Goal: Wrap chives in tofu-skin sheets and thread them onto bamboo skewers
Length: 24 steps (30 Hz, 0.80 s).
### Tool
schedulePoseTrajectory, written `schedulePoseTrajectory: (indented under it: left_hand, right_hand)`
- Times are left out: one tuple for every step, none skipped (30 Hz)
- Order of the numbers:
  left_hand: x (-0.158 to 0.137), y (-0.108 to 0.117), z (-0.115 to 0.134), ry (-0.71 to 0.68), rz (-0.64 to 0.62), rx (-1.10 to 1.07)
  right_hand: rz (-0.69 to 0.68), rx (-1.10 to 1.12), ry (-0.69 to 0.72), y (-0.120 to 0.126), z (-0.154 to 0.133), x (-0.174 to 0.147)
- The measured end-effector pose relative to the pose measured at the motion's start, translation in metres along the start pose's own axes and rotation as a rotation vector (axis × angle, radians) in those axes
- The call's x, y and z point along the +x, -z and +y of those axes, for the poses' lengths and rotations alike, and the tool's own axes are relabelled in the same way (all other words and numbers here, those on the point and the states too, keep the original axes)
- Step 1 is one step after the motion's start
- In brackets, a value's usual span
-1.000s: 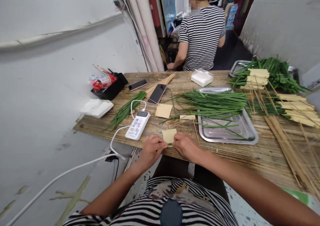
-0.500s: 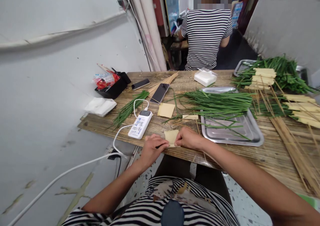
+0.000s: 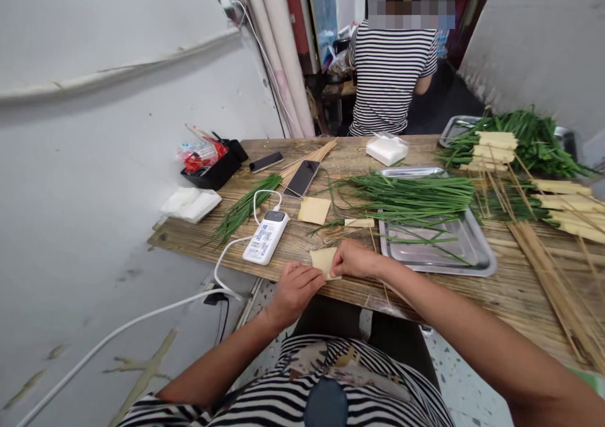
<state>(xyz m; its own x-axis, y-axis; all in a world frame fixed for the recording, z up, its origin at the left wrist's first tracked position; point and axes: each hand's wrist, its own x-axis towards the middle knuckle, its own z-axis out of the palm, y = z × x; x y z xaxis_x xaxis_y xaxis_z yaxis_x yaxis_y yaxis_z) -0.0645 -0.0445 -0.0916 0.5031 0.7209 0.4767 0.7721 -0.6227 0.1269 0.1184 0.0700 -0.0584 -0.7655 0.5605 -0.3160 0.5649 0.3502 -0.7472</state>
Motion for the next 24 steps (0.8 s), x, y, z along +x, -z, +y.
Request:
schedulePoseTrajectory:
  left_hand:
    - [0.001,0.0,0.001,-0.004,0.0,-0.008]
    - [0.001,0.0,0.001,-0.004,0.0,-0.012]
    - [0.002,0.001,0.002,-0.002,-0.002,-0.014]
    - [0.003,0.001,0.003,0.005,-0.004,-0.015]
    - [0.003,0.001,0.004,0.015,-0.008,-0.018]
    - [0.004,0.001,0.004,0.025,-0.012,-0.026]
    - [0.004,0.001,0.004,0.034,-0.017,-0.039]
    - [0.005,0.001,0.005,0.044,-0.022,-0.055]
    - [0.006,0.002,0.005,0.052,-0.025,-0.072]
    - [0.007,0.002,0.004,0.059,-0.027,-0.086]
    - [0.008,0.003,0.004,0.064,-0.033,-0.097]
    - [0.009,0.004,0.004,0.07,-0.042,-0.102]
    - [0.01,0.005,0.004,0.077,-0.055,-0.104]
    - [0.011,0.006,0.004,0.082,-0.068,-0.104]
    - [0.012,0.007,0.005,0.086,-0.081,-0.104]
    - [0.013,0.008,0.005,0.09,-0.091,-0.105]
    - [0.014,0.009,0.005,0.093,-0.095,-0.108]
    - [0.014,0.009,0.005,0.095,-0.094,-0.114]
    - [0.014,0.01,0.005,0.096,-0.09,-0.121]
    - [0.014,0.01,0.005,0.099,-0.086,-0.129]
    - [0.014,0.01,0.005,0.102,-0.082,-0.134]
    - [0.014,0.009,0.005,0.103,-0.078,-0.136]
    - [0.013,0.009,0.005,0.105,-0.074,-0.135]
    - [0.013,0.008,0.005,0.107,-0.068,-0.13]
  right_hand:
    - [0.001,0.004,0.008,-0.001,0.0,0.0]
    - [0.005,0.009,0.016,-0.001,0.001,0.0]
    - [0.012,0.012,0.021,-0.001,0.001,0.0]
    - [0.021,0.012,0.025,-0.001,0.001,0.0]
    - [0.027,0.012,0.026,-0.001,0.002,-0.001]
    - [0.029,0.013,0.027,-0.001,0.003,-0.001]
    - [0.025,0.014,0.032,-0.001,0.003,-0.003]
    - [0.032,0.014,0.047,-0.001,0.003,-0.005]
    - [0.066,0.009,0.075,-0.002,0.003,-0.008]
    - [0.134,-0.01,0.116,-0.003,0.002,-0.012]
    - [0.226,-0.053,0.173,-0.006,0.001,-0.017]
    - [0.324,-0.125,0.237,-0.01,-0.001,-0.023]
    - [0.41,-0.223,0.298,-0.016,-0.002,-0.029]
    - [0.467,-0.337,0.354,-0.022,-0.004,-0.034]
    - [0.49,-0.454,0.396,-0.029,-0.006,-0.039]
    - [0.492,-0.558,0.423,-0.037,-0.007,-0.042]
    - [0.493,-0.639,0.435,-0.043,-0.007,-0.044]
    - [0.501,-0.693,0.441,-0.049,-0.006,-0.045]
    - [0.516,-0.724,0.441,-0.054,-0.004,-0.044]
    - [0.532,-0.736,0.437,-0.058,-0.002,-0.043]
    - [0.542,-0.738,0.432,-0.06,0.0,-0.041]
    - [0.542,-0.731,0.43,-0.061,0.002,-0.039]
    - [0.531,-0.716,0.422,-0.061,0.003,-0.036]
    - [0.507,-0.693,0.409,-0.06,0.004,-0.034]
